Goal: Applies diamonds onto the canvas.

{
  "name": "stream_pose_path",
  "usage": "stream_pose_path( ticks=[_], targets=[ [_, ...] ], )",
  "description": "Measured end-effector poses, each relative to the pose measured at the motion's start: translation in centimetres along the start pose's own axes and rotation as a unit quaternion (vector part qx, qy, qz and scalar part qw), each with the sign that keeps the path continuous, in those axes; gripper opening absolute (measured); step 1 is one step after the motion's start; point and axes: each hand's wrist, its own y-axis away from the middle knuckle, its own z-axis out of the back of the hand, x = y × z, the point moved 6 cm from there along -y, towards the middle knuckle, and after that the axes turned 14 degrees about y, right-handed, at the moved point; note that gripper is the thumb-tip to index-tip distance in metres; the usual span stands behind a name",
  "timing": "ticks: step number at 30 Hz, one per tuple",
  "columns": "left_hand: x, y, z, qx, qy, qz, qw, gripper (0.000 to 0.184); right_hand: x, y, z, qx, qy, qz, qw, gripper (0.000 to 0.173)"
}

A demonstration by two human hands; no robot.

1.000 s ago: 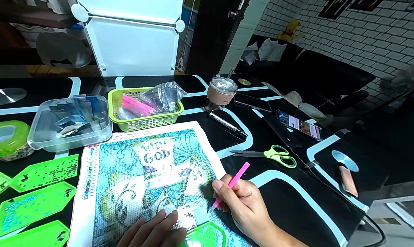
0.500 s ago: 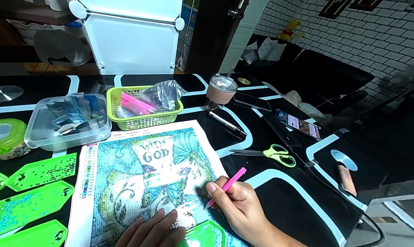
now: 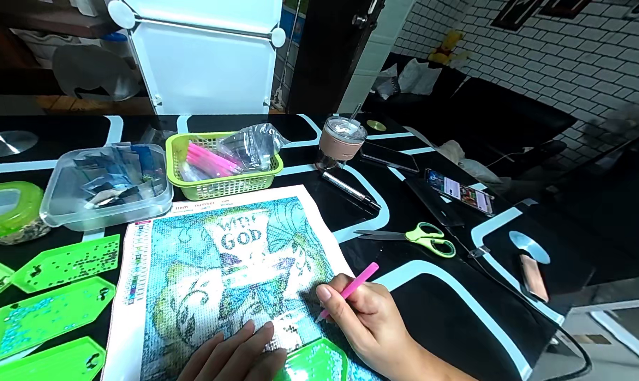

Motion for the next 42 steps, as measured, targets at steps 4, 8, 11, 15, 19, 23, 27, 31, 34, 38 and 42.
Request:
stream_pose_path(
  ticks=[4, 8, 11, 15, 19, 23, 27, 31, 34, 38, 42],
  targets=[
    [0.0, -0.1, 0.0, 0.003, 0.002, 0.003, 1.0, 0.046, 0.4, 0.1, 0.2, 0.006, 0.025, 0.019, 0.999, 0.033],
    [0.0, -0.1, 0.0, 0.01, 0.005, 0.006, 1.0, 0.046, 0.8, 0.1, 0.6, -0.001, 0.029, 0.042, 0.999, 0.031],
    [0.0, -0.1, 0.1, 0.007, 0.002, 0.006, 1.0, 0.047, 1.1, 0.2, 0.8, 0.007, -0.051, 0.046, 0.998, 0.032],
    [0.0, -0.1, 0.1, 0.003, 0.002, 0.007, 1.0, 0.046, 1.4, 0.3, 0.5, 0.056, -0.086, 0.085, 0.991, 0.035],
    [0.0, -0.1, 0.0, 0.009, 0.006, 0.009, 1.0, 0.047, 1.8, 0.3, 0.3, 0.067, -0.079, 0.11, 0.989, 0.035],
    [0.0, 0.0, 0.0, 0.008, 0.005, 0.006, 1.0, 0.046, 1.9, 0.5, 0.2, 0.075, -0.071, 0.116, 0.988, 0.034],
    [0.0, 0.0, 0.0, 0.001, 0.002, 0.001, 1.0, 0.047, 2.1, 0.5, 0.1, 0.079, -0.056, 0.127, 0.987, 0.034],
    [0.1, 0.0, 0.0, 0.001, -0.002, -0.001, 1.0, 0.047, 1.5, 0.4, 0.2, 0.072, -0.097, 0.081, 0.989, 0.036],
    [0.0, 0.0, 0.0, 0.003, -0.002, 0.0, 1.0, 0.047, 0.1, 0.2, 0.4, 0.024, -0.151, -0.017, 0.988, 0.033],
    [0.1, -0.1, -0.1, 0.01, -0.004, 0.003, 1.0, 0.048, -1.0, 0.1, 0.5, -0.038, -0.116, -0.082, 0.989, 0.03],
    [0.0, -0.1, 0.0, 0.008, -0.003, 0.005, 1.0, 0.048, -0.9, 0.1, 0.3, -0.033, -0.087, -0.071, 0.993, 0.03]
  ],
)
